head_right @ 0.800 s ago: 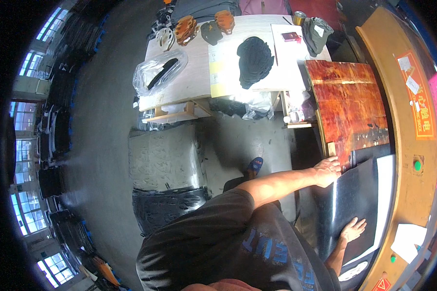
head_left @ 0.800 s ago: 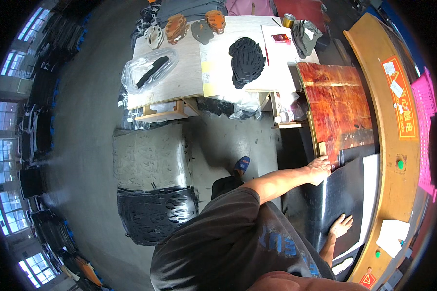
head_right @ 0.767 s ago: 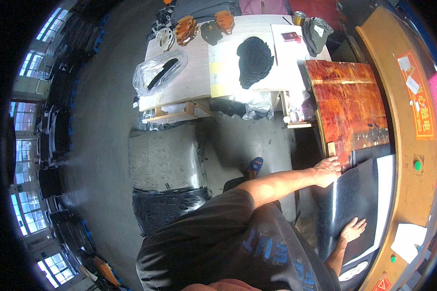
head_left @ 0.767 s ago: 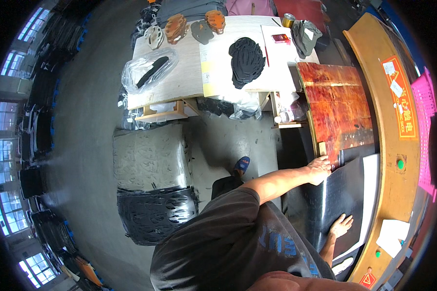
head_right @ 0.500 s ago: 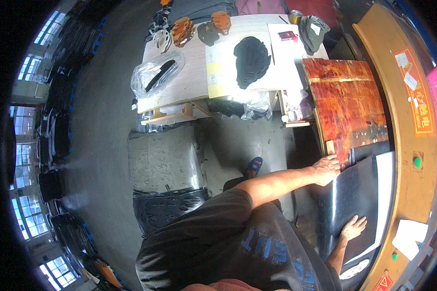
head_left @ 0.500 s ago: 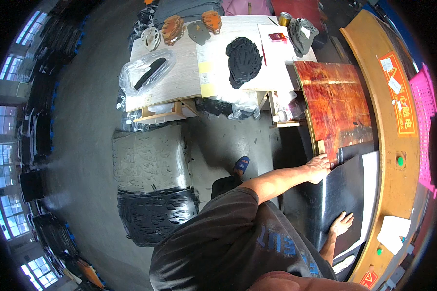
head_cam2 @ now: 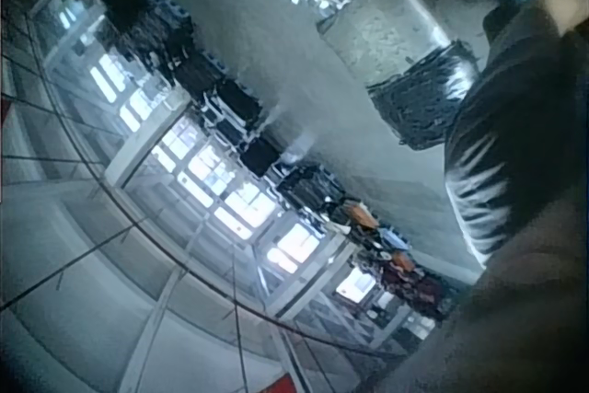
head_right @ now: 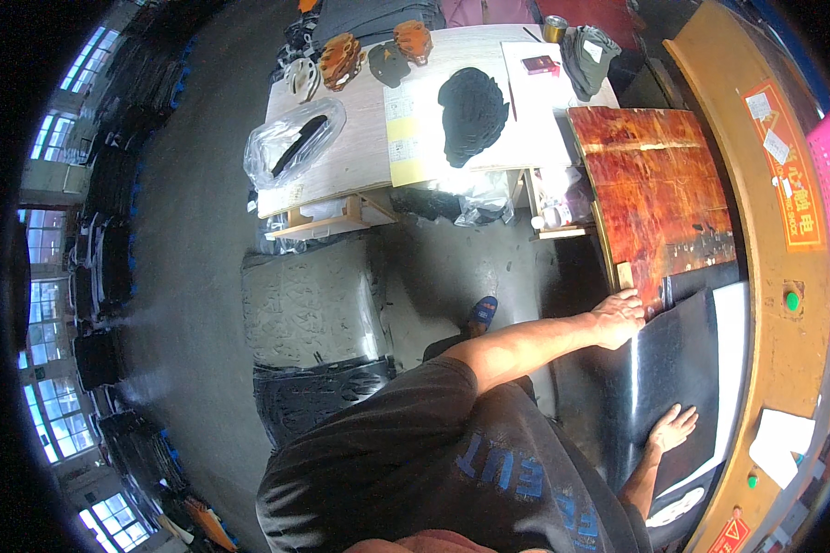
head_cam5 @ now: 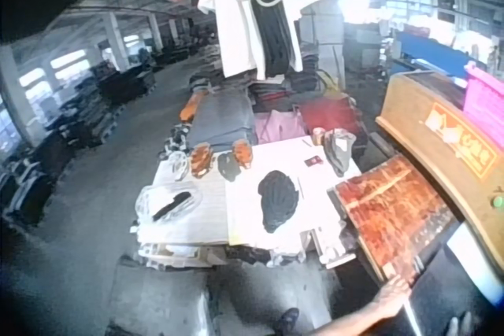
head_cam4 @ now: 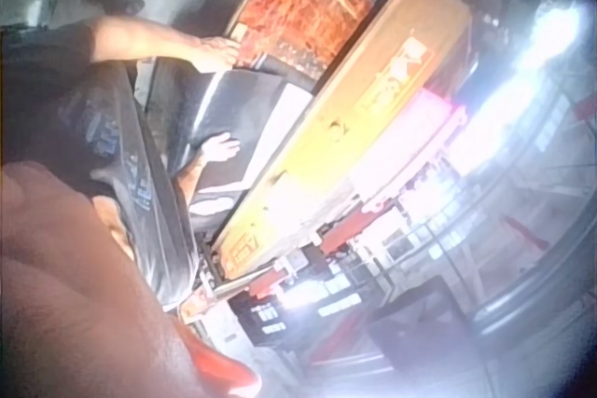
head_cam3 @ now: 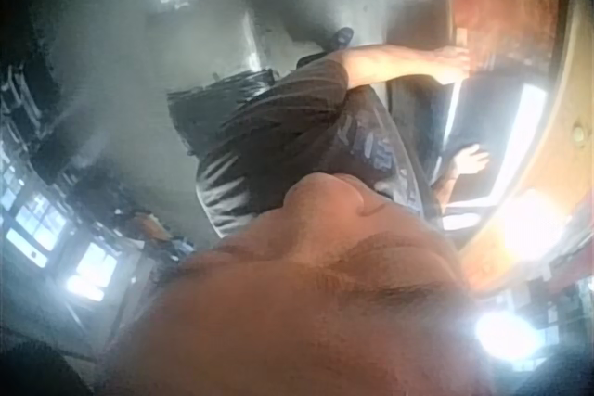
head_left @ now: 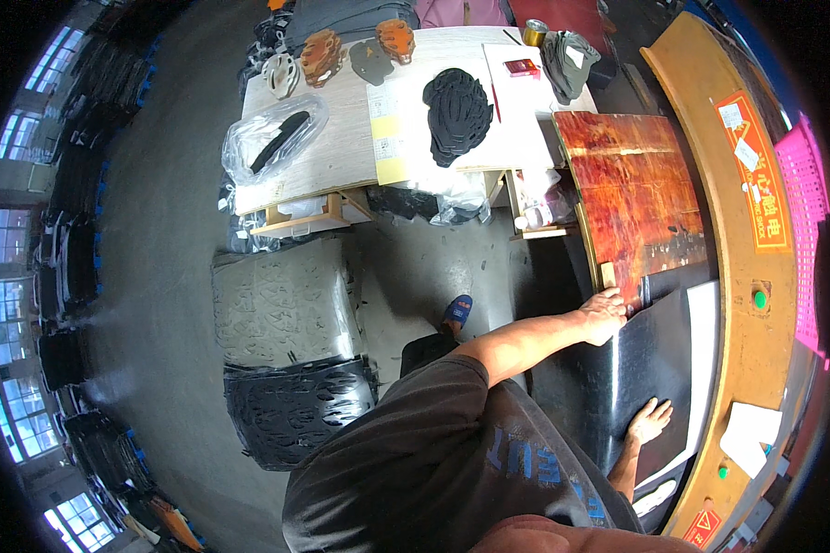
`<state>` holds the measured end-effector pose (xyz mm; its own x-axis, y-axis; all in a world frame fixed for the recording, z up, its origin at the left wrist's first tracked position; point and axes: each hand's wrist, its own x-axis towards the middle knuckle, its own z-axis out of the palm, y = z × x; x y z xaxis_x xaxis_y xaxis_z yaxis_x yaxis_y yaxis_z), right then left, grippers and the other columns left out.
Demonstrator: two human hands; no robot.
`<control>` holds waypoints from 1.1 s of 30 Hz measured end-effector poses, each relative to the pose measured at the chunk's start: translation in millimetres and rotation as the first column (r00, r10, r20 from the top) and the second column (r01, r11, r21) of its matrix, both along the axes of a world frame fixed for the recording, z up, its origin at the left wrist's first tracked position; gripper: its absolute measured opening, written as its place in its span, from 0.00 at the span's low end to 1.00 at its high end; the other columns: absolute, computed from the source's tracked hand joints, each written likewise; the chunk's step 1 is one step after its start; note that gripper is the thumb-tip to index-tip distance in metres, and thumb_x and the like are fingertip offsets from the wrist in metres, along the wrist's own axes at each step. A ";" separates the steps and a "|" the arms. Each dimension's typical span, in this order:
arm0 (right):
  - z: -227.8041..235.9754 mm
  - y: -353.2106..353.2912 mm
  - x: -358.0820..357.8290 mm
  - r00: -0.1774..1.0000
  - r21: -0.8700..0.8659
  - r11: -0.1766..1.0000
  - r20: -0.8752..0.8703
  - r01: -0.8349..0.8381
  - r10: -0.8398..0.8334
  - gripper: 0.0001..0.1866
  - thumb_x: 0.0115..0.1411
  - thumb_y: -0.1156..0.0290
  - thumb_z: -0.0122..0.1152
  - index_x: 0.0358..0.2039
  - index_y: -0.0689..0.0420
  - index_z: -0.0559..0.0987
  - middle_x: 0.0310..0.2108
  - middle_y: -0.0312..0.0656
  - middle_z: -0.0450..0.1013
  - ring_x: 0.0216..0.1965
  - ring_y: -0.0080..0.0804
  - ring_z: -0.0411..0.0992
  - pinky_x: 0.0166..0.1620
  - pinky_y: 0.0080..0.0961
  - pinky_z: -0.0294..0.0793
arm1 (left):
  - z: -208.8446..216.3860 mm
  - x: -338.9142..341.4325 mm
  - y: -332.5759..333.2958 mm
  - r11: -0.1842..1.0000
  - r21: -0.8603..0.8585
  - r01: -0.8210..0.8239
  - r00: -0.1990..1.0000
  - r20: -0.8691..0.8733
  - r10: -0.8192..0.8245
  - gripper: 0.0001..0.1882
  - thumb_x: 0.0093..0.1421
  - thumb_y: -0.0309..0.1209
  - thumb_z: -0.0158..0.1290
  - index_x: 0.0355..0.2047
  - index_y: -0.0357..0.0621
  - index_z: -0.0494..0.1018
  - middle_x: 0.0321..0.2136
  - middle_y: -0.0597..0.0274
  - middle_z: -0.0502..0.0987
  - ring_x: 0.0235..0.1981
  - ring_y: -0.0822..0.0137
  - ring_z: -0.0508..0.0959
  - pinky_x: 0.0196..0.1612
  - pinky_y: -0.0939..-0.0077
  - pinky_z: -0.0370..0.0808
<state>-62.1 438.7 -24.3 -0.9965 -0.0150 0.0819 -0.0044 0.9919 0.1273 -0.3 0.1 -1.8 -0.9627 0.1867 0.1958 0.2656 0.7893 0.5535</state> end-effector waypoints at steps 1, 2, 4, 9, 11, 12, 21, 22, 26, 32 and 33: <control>-1.2 0.4 -0.3 1.000 -0.002 1.000 -0.005 -0.001 0.001 0.42 0.78 0.34 0.37 0.80 0.50 0.61 0.81 0.50 0.53 0.80 0.57 0.51 0.75 0.61 0.56 | 3.3 0.6 -1.3 1.000 -0.011 0.011 1.000 0.022 -0.010 0.11 0.56 0.30 0.57 0.38 0.42 0.83 0.44 0.54 0.83 0.59 0.52 0.77 0.78 0.47 0.56; -1.8 1.1 -0.4 0.999 0.007 0.999 0.019 0.037 -0.037 0.42 0.78 0.35 0.38 0.80 0.50 0.61 0.81 0.50 0.53 0.80 0.57 0.51 0.75 0.61 0.56 | 5.9 1.1 -2.4 1.000 -0.022 0.018 0.999 0.038 -0.017 0.12 0.57 0.30 0.57 0.39 0.41 0.83 0.45 0.53 0.83 0.59 0.52 0.78 0.78 0.47 0.57; -2.9 1.7 -0.9 1.000 0.000 1.000 -0.004 0.002 -0.002 0.42 0.78 0.35 0.38 0.80 0.50 0.61 0.81 0.51 0.53 0.80 0.57 0.52 0.75 0.60 0.56 | 8.6 2.4 -3.8 1.000 -0.022 0.018 0.999 0.045 -0.017 0.12 0.57 0.30 0.57 0.39 0.41 0.83 0.45 0.53 0.83 0.60 0.53 0.77 0.78 0.47 0.57; -1.8 0.6 -0.3 1.000 0.013 1.000 -0.011 -0.007 0.007 0.42 0.78 0.35 0.37 0.80 0.50 0.60 0.81 0.51 0.54 0.79 0.58 0.52 0.75 0.60 0.56 | 4.7 0.6 -1.8 1.000 -0.008 0.011 0.999 0.035 -0.011 0.12 0.55 0.30 0.58 0.39 0.42 0.83 0.45 0.55 0.83 0.60 0.53 0.77 0.78 0.48 0.57; -0.4 -0.6 0.8 1.000 0.028 0.999 0.012 0.019 -0.019 0.42 0.78 0.35 0.37 0.80 0.50 0.60 0.81 0.51 0.54 0.79 0.58 0.52 0.75 0.60 0.56 | 1.2 -0.5 -0.1 1.000 -0.012 0.007 0.999 0.035 -0.007 0.13 0.54 0.30 0.59 0.39 0.42 0.83 0.45 0.56 0.83 0.60 0.53 0.77 0.78 0.48 0.56; 0.1 -1.4 1.3 1.000 0.028 0.999 0.003 0.015 -0.015 0.41 0.78 0.35 0.37 0.80 0.51 0.61 0.80 0.52 0.54 0.79 0.58 0.52 0.75 0.60 0.57 | -0.2 -0.9 0.6 1.000 -0.016 -0.002 1.000 0.017 0.002 0.13 0.54 0.30 0.58 0.39 0.42 0.83 0.45 0.56 0.83 0.60 0.53 0.77 0.79 0.48 0.56; 2.8 -4.8 4.5 0.999 0.039 0.999 -0.028 -0.026 0.027 0.40 0.79 0.38 0.38 0.79 0.52 0.61 0.79 0.53 0.56 0.79 0.59 0.53 0.75 0.60 0.57 | -2.0 -0.7 -0.8 1.000 -0.016 0.011 0.999 0.036 -0.010 0.15 0.56 0.32 0.56 0.43 0.42 0.83 0.48 0.54 0.83 0.62 0.52 0.77 0.79 0.49 0.56; 2.8 -4.9 4.6 0.999 0.039 0.999 -0.026 -0.022 0.023 0.40 0.79 0.38 0.38 0.79 0.52 0.61 0.79 0.53 0.56 0.79 0.59 0.53 0.75 0.60 0.56 | -1.3 -0.4 -1.1 1.000 -0.011 0.021 0.998 0.052 -0.020 0.15 0.56 0.32 0.56 0.43 0.42 0.83 0.48 0.54 0.83 0.62 0.52 0.77 0.79 0.49 0.56; 2.0 -5.4 4.5 1.000 0.043 0.999 -0.023 -0.013 0.014 0.40 0.79 0.38 0.38 0.79 0.52 0.61 0.80 0.53 0.55 0.79 0.59 0.53 0.76 0.59 0.55 | 2.6 0.9 -1.2 1.000 -0.015 -0.003 0.999 0.035 0.003 0.13 0.59 0.33 0.56 0.42 0.45 0.84 0.46 0.58 0.82 0.60 0.56 0.76 0.79 0.51 0.54; 2.4 -5.9 4.7 1.000 0.045 0.999 -0.014 -0.009 0.010 0.40 0.79 0.38 0.38 0.79 0.52 0.61 0.80 0.53 0.55 0.79 0.58 0.52 0.76 0.59 0.54 | 8.5 3.4 -3.4 1.000 -0.017 0.001 0.999 0.047 -0.001 0.13 0.59 0.32 0.56 0.42 0.44 0.84 0.47 0.58 0.83 0.60 0.56 0.76 0.78 0.50 0.55; 2.7 -6.2 4.9 1.000 0.061 0.998 0.013 0.018 -0.019 0.40 0.79 0.38 0.38 0.79 0.52 0.61 0.80 0.53 0.55 0.79 0.58 0.52 0.76 0.59 0.54 | 9.5 3.7 -3.6 1.000 -0.025 -0.006 0.999 0.036 0.006 0.14 0.57 0.32 0.57 0.42 0.45 0.84 0.46 0.60 0.83 0.59 0.57 0.77 0.78 0.51 0.55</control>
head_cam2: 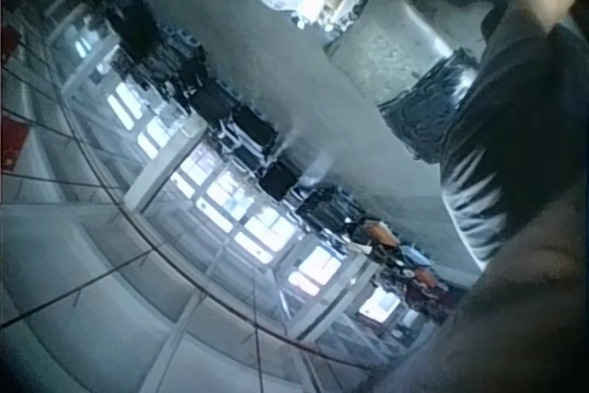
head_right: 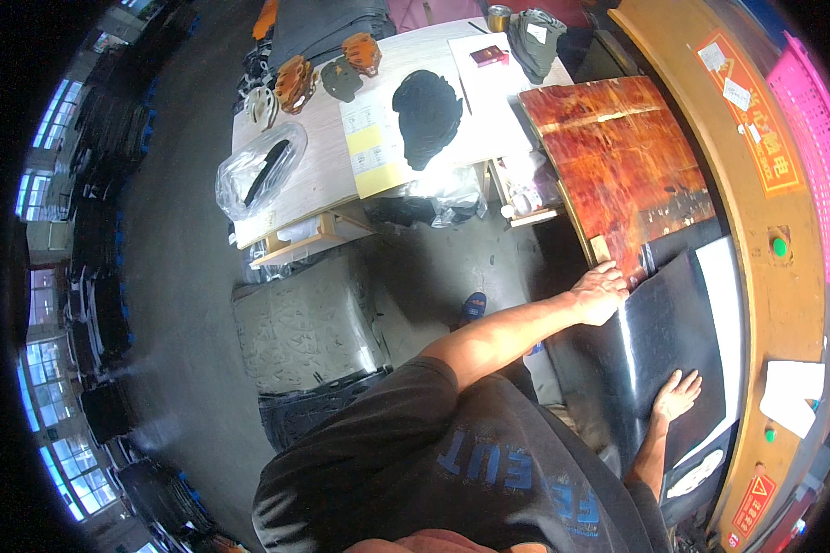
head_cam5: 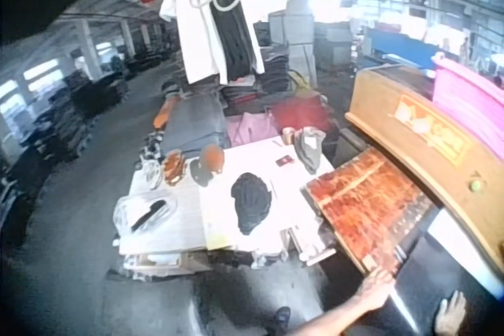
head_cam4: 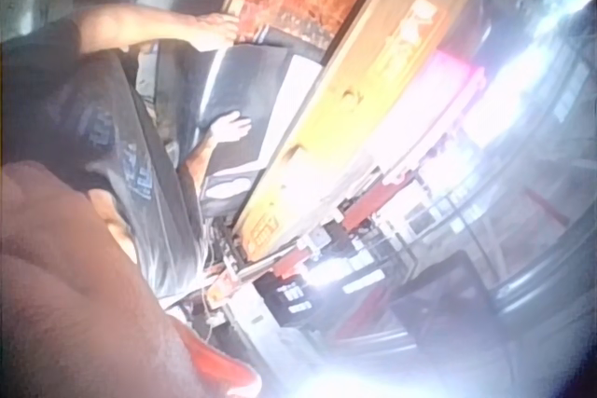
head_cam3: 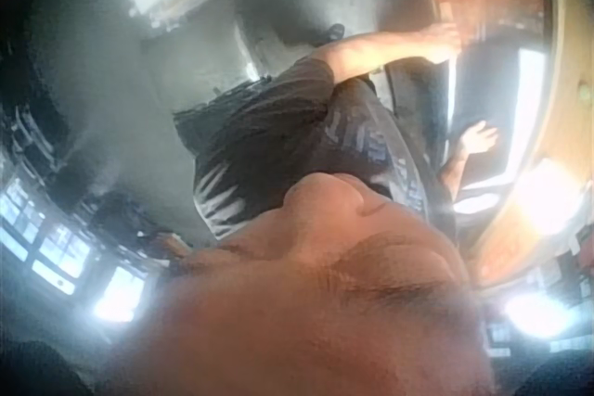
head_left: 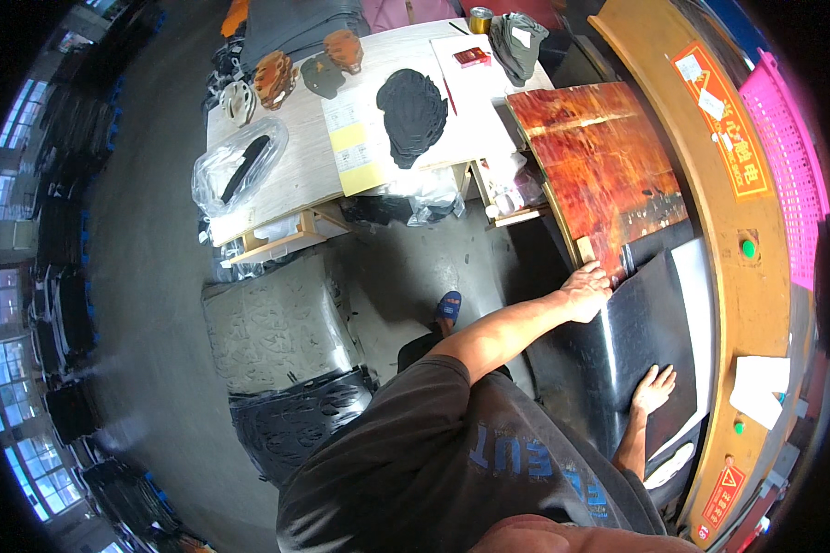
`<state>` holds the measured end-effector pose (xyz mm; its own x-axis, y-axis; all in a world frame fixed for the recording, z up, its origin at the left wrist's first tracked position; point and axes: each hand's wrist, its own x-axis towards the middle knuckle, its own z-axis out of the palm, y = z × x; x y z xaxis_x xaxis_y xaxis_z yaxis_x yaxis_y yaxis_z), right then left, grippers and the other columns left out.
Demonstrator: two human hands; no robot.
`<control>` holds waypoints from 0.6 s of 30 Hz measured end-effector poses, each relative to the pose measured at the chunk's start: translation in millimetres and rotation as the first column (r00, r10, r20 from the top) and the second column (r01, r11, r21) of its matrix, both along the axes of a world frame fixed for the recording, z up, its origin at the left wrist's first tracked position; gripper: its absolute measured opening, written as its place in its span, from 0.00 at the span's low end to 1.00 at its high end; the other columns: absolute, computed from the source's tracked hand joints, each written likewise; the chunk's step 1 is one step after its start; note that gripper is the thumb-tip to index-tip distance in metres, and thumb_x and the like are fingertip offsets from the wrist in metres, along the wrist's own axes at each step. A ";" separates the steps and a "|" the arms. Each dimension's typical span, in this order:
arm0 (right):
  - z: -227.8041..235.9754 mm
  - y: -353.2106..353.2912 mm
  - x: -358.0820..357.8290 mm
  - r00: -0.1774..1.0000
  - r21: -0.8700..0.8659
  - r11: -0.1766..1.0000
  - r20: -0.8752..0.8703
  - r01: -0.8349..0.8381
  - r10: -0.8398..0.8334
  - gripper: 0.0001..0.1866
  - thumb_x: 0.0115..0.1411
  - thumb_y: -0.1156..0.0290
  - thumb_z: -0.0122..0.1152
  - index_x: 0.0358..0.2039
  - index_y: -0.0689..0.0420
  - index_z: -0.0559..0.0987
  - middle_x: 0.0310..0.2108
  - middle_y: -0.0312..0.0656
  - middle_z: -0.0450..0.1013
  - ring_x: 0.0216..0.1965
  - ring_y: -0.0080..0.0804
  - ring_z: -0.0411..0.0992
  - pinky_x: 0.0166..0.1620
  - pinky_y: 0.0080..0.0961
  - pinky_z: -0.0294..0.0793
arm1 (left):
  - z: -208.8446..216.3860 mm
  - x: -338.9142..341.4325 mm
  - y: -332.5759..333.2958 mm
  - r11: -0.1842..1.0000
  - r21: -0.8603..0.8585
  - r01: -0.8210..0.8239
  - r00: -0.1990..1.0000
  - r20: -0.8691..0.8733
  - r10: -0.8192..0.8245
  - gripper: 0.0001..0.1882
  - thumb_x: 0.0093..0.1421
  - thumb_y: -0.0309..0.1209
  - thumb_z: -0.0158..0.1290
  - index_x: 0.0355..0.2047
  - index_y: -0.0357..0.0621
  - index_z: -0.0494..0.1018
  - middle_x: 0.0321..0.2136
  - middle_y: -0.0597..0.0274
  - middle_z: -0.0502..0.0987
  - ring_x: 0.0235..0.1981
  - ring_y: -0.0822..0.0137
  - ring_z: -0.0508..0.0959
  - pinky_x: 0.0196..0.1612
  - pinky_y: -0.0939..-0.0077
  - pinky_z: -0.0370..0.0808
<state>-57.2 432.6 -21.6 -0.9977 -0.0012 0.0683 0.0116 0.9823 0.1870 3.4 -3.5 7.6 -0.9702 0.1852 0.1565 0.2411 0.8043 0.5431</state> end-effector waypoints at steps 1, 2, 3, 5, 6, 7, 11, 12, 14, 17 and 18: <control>0.3 -0.5 0.3 0.999 -0.014 0.999 -0.024 -0.028 0.028 0.40 0.79 0.38 0.38 0.80 0.53 0.61 0.80 0.53 0.55 0.79 0.58 0.52 0.76 0.59 0.54 | 0.9 0.2 -0.3 1.000 -0.007 -0.007 1.000 -0.011 0.007 0.14 0.55 0.32 0.58 0.41 0.46 0.84 0.45 0.62 0.83 0.58 0.57 0.77 0.79 0.51 0.55; 0.6 -1.1 0.5 0.999 -0.016 1.000 -0.022 -0.026 0.026 0.40 0.79 0.38 0.38 0.80 0.53 0.61 0.80 0.53 0.55 0.79 0.59 0.52 0.76 0.59 0.53 | 1.8 0.4 -0.4 1.000 -0.014 -0.004 1.000 -0.007 0.004 0.14 0.56 0.32 0.58 0.42 0.46 0.84 0.45 0.62 0.83 0.58 0.58 0.77 0.79 0.51 0.54; 1.0 -1.6 0.9 1.000 -0.009 1.000 0.000 0.004 -0.004 0.40 0.79 0.38 0.38 0.80 0.53 0.61 0.80 0.53 0.55 0.79 0.59 0.52 0.76 0.59 0.53 | 2.5 0.5 -0.5 1.000 -0.021 -0.001 1.000 -0.002 0.001 0.14 0.56 0.32 0.58 0.42 0.46 0.84 0.45 0.62 0.83 0.58 0.58 0.77 0.79 0.52 0.54; 1.6 -2.6 1.4 0.999 -0.025 0.999 -0.022 -0.026 0.026 0.40 0.78 0.38 0.38 0.80 0.52 0.60 0.80 0.53 0.55 0.79 0.59 0.51 0.77 0.59 0.53 | 3.4 0.7 -0.5 1.000 -0.027 0.001 1.000 0.013 -0.001 0.14 0.57 0.32 0.57 0.43 0.46 0.84 0.46 0.62 0.83 0.59 0.58 0.77 0.79 0.52 0.53; 1.9 -2.9 1.5 1.000 -0.014 1.000 0.003 0.010 -0.010 0.40 0.78 0.38 0.38 0.80 0.52 0.60 0.80 0.53 0.54 0.79 0.59 0.51 0.77 0.59 0.53 | 3.6 0.7 -0.4 1.000 -0.026 0.001 1.000 0.024 0.000 0.14 0.57 0.32 0.57 0.43 0.46 0.84 0.47 0.61 0.83 0.60 0.57 0.77 0.79 0.51 0.53; 2.0 -2.8 1.6 0.999 -0.032 0.999 -0.022 -0.025 0.024 0.40 0.78 0.38 0.39 0.80 0.52 0.60 0.80 0.53 0.54 0.79 0.59 0.51 0.77 0.60 0.53 | 3.5 0.7 -0.1 1.000 -0.019 -0.002 1.000 0.029 0.003 0.15 0.58 0.33 0.56 0.43 0.45 0.84 0.47 0.60 0.83 0.61 0.57 0.77 0.79 0.51 0.53; 0.9 -0.2 0.8 1.000 -0.042 0.999 -0.023 -0.022 0.021 0.40 0.78 0.38 0.39 0.80 0.52 0.60 0.80 0.53 0.54 0.79 0.59 0.51 0.77 0.60 0.52 | 2.3 -0.3 0.7 1.000 -0.006 0.001 1.000 0.029 0.000 0.15 0.60 0.33 0.55 0.44 0.44 0.84 0.49 0.58 0.83 0.62 0.55 0.76 0.79 0.50 0.54; 0.1 0.3 0.4 1.000 -0.033 0.999 0.004 0.001 0.000 0.40 0.78 0.38 0.39 0.80 0.52 0.60 0.80 0.53 0.54 0.79 0.59 0.51 0.77 0.60 0.52 | 1.9 -0.7 0.7 1.000 -0.010 0.006 1.000 0.031 -0.005 0.15 0.61 0.34 0.54 0.44 0.45 0.84 0.49 0.58 0.83 0.62 0.56 0.76 0.79 0.50 0.54; -1.1 0.2 -0.1 1.000 -0.041 0.999 -0.021 -0.022 0.021 0.40 0.78 0.38 0.39 0.80 0.52 0.60 0.80 0.53 0.54 0.80 0.59 0.51 0.77 0.60 0.52 | 1.4 -1.3 0.3 1.000 0.000 0.011 0.999 0.043 -0.011 0.15 0.61 0.34 0.54 0.44 0.44 0.84 0.49 0.57 0.82 0.62 0.55 0.76 0.79 0.50 0.54; 1.7 -5.2 1.1 0.999 -0.033 0.999 -0.030 -0.023 0.022 0.40 0.78 0.39 0.40 0.80 0.53 0.61 0.79 0.53 0.56 0.79 0.59 0.53 0.77 0.59 0.54 | 2.3 -0.6 -0.9 1.000 0.013 0.000 1.000 0.027 0.000 0.15 0.59 0.34 0.55 0.44 0.44 0.84 0.49 0.55 0.83 0.62 0.54 0.76 0.79 0.49 0.56; 4.3 -8.5 2.6 1.000 -0.009 1.000 -0.006 0.016 -0.016 0.40 0.78 0.39 0.40 0.79 0.53 0.61 0.79 0.54 0.57 0.78 0.59 0.54 0.76 0.58 0.54 | 2.8 0.8 -1.4 1.000 0.002 -0.013 1.000 -0.011 0.013 0.14 0.58 0.34 0.55 0.42 0.44 0.84 0.47 0.56 0.83 0.61 0.54 0.77 0.77 0.49 0.58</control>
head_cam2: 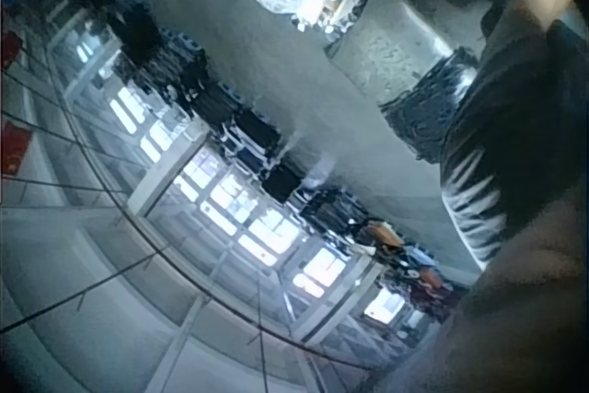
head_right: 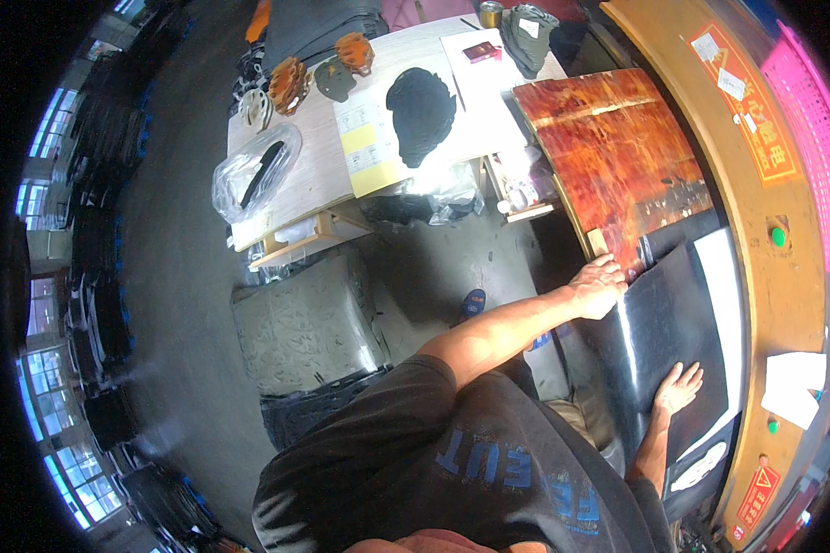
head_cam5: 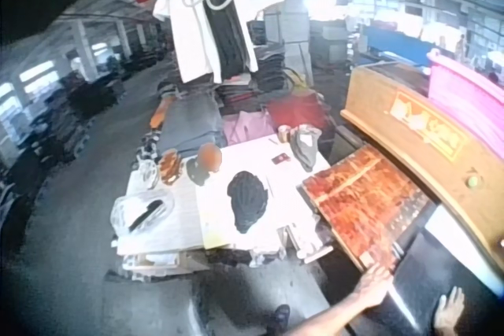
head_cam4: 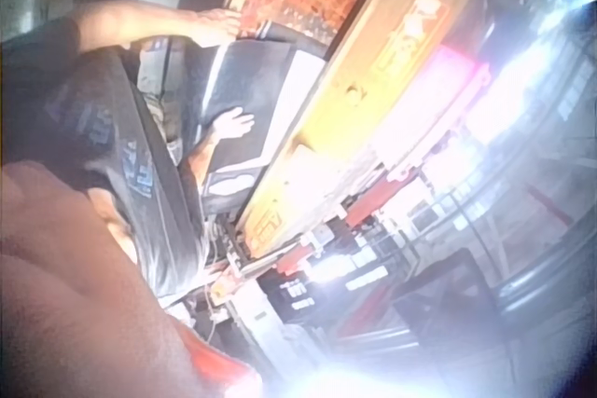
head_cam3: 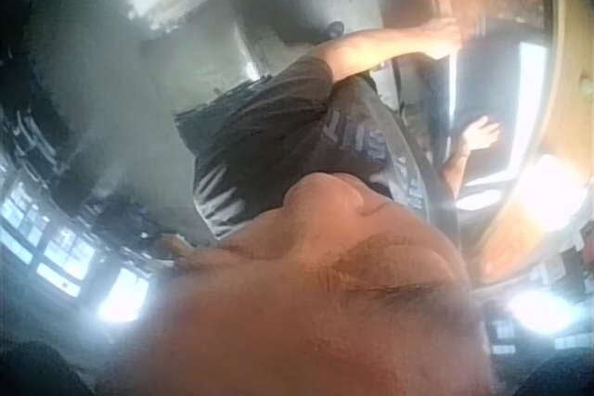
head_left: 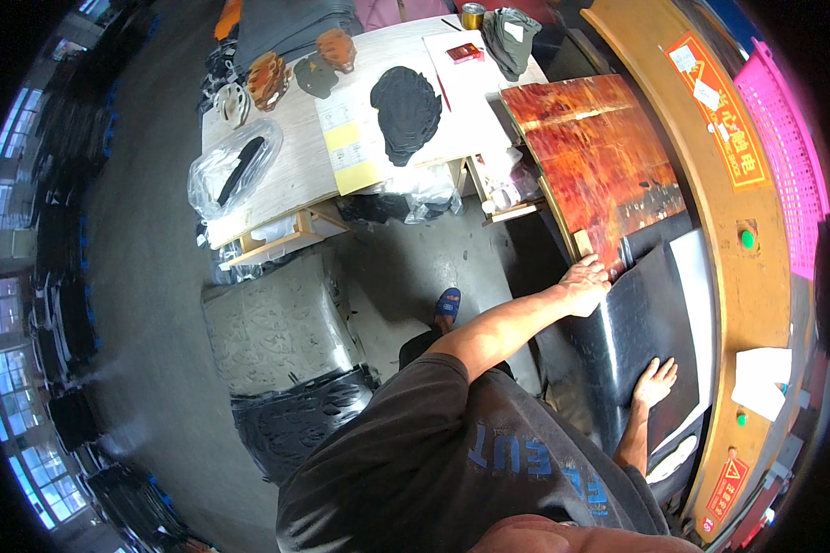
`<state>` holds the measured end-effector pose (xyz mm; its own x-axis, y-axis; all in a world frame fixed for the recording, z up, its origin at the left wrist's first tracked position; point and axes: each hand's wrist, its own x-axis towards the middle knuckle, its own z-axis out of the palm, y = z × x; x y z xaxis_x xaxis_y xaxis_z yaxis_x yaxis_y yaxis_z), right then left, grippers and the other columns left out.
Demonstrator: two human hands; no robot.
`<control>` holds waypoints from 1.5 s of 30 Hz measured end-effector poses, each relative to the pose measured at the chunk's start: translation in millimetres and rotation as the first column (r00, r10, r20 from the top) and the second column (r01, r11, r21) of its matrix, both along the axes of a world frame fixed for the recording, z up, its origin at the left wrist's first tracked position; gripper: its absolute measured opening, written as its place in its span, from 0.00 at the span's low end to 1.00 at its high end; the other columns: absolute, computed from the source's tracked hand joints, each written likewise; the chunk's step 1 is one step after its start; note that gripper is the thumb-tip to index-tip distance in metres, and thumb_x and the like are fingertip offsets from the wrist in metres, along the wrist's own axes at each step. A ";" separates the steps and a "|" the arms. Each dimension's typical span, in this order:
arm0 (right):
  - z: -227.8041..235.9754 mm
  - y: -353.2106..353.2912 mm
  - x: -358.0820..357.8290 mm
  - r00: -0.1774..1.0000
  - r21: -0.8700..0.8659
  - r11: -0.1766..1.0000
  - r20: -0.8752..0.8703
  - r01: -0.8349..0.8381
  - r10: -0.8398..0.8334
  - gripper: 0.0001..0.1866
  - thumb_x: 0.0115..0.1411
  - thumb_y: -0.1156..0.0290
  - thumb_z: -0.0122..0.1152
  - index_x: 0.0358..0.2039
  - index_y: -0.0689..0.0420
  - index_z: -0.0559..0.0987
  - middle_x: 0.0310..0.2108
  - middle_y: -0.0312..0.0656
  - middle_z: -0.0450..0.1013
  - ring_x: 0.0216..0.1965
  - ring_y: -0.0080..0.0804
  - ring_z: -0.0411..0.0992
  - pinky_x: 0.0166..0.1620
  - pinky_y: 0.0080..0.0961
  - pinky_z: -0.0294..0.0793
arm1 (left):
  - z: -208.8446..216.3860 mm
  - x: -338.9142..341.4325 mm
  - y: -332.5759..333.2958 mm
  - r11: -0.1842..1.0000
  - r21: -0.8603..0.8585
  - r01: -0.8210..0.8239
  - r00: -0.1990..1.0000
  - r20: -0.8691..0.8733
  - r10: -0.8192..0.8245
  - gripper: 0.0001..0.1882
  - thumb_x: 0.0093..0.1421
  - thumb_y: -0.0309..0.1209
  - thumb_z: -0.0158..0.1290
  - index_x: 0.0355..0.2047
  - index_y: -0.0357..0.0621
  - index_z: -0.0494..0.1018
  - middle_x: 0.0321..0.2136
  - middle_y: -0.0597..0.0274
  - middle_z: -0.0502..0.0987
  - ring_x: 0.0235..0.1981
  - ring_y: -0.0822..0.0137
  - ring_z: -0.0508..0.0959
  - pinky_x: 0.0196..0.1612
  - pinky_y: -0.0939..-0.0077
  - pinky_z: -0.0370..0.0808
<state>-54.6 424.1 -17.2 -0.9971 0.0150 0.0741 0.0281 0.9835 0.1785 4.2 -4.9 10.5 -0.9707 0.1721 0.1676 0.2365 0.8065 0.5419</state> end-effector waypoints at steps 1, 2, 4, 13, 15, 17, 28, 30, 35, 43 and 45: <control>4.5 -3.7 1.7 0.997 -0.008 0.998 -0.044 -0.066 0.066 0.39 0.78 0.40 0.42 0.78 0.54 0.63 0.78 0.55 0.58 0.78 0.59 0.55 0.76 0.57 0.56 | 1.1 1.2 0.0 1.000 -0.014 0.002 1.000 -0.006 -0.002 0.13 0.58 0.34 0.56 0.40 0.45 0.84 0.46 0.57 0.83 0.60 0.54 0.77 0.76 0.49 0.60; 9.5 -8.1 4.4 0.995 0.006 0.996 -0.058 -0.086 0.086 0.39 0.78 0.41 0.44 0.77 0.55 0.64 0.77 0.56 0.59 0.77 0.59 0.57 0.76 0.56 0.57 | 2.5 2.7 0.3 0.999 -0.023 -0.029 0.998 -0.059 0.027 0.11 0.57 0.34 0.56 0.37 0.46 0.84 0.43 0.58 0.83 0.57 0.54 0.78 0.73 0.49 0.62; 22.2 -17.4 10.1 0.985 -0.086 0.989 -0.134 -0.118 0.105 0.35 0.76 0.47 0.52 0.72 0.61 0.71 0.73 0.59 0.65 0.73 0.60 0.62 0.74 0.51 0.62 | 5.4 4.3 -0.1 0.999 -0.039 -0.028 0.990 -0.137 0.023 0.07 0.55 0.35 0.58 0.32 0.49 0.83 0.38 0.60 0.82 0.51 0.54 0.80 0.66 0.50 0.68; 32.8 -40.4 12.0 0.993 -0.120 0.993 -0.121 -0.011 -0.004 0.39 0.73 0.42 0.52 0.75 0.54 0.68 0.76 0.54 0.62 0.77 0.58 0.56 0.77 0.57 0.53 | 14.8 -3.6 -9.4 0.999 0.026 0.038 0.980 -0.199 -0.032 0.18 0.61 0.43 0.64 0.43 0.44 0.82 0.46 0.52 0.83 0.55 0.50 0.79 0.70 0.44 0.67; 27.9 -42.7 13.9 0.997 -0.146 0.988 -0.055 0.047 -0.055 0.40 0.74 0.39 0.48 0.78 0.52 0.64 0.79 0.52 0.56 0.81 0.56 0.49 0.79 0.59 0.47 | 15.8 -4.4 -2.2 0.999 -0.033 -0.023 0.995 -0.096 0.019 0.26 0.63 0.49 0.64 0.51 0.41 0.82 0.47 0.48 0.83 0.57 0.48 0.79 0.71 0.43 0.65; 27.4 -46.0 16.5 0.994 -0.128 0.986 -0.014 0.103 -0.106 0.41 0.74 0.38 0.48 0.78 0.51 0.64 0.80 0.52 0.54 0.81 0.56 0.47 0.79 0.60 0.46 | 17.0 -11.7 8.8 0.986 -0.133 -0.099 0.992 -0.094 0.087 0.35 0.63 0.54 0.64 0.60 0.40 0.79 0.48 0.47 0.84 0.56 0.49 0.79 0.71 0.46 0.63; 98.6 64.6 -57.7 0.973 -0.292 0.956 0.208 -0.035 0.099 0.54 0.55 0.38 0.76 0.76 0.51 0.67 0.77 0.57 0.58 0.77 0.61 0.57 0.77 0.53 0.58 | 24.5 -47.4 19.0 0.970 -0.163 -0.180 0.956 0.202 0.211 0.24 0.56 0.53 0.72 0.45 0.52 0.84 0.35 0.61 0.88 0.47 0.55 0.83 0.57 0.53 0.68; 110.6 86.0 -83.8 0.950 -0.265 0.964 0.306 0.021 0.063 0.60 0.50 0.37 0.79 0.78 0.50 0.64 0.79 0.56 0.56 0.79 0.61 0.53 0.79 0.53 0.55 | 27.0 -48.2 22.5 0.965 -0.177 -0.191 0.946 0.229 0.229 0.24 0.56 0.52 0.72 0.45 0.51 0.84 0.35 0.63 0.88 0.47 0.55 0.83 0.57 0.54 0.67; 128.3 79.4 -92.0 0.883 -0.166 0.983 0.469 0.083 0.005 0.48 0.52 0.47 0.82 0.69 0.53 0.74 0.70 0.52 0.69 0.72 0.58 0.65 0.71 0.53 0.66 | 30.6 -55.8 25.8 0.971 -0.157 -0.180 0.924 0.311 0.222 0.23 0.58 0.48 0.71 0.45 0.47 0.81 0.35 0.60 0.87 0.45 0.54 0.83 0.54 0.54 0.70; 195.4 72.5 7.6 0.759 -0.406 0.878 0.646 0.252 0.082 0.30 0.62 0.51 0.76 0.54 0.64 0.85 0.45 0.59 0.85 0.49 0.57 0.83 0.56 0.46 0.79 | 34.6 -5.2 -13.2 0.852 0.515 -0.088 0.863 0.467 -0.193 0.13 0.70 0.33 0.63 0.40 0.38 0.72 0.29 0.70 0.69 0.32 0.76 0.67 0.37 0.73 0.71; 222.8 68.2 76.3 0.810 -0.430 0.886 0.574 0.174 0.119 0.25 0.63 0.51 0.74 0.43 0.65 0.87 0.38 0.59 0.84 0.42 0.53 0.84 0.48 0.46 0.79 | 52.9 38.7 -24.6 0.809 0.584 -0.073 0.818 0.499 -0.287 0.10 0.72 0.33 0.60 0.42 0.38 0.76 0.29 0.70 0.72 0.33 0.77 0.70 0.37 0.73 0.72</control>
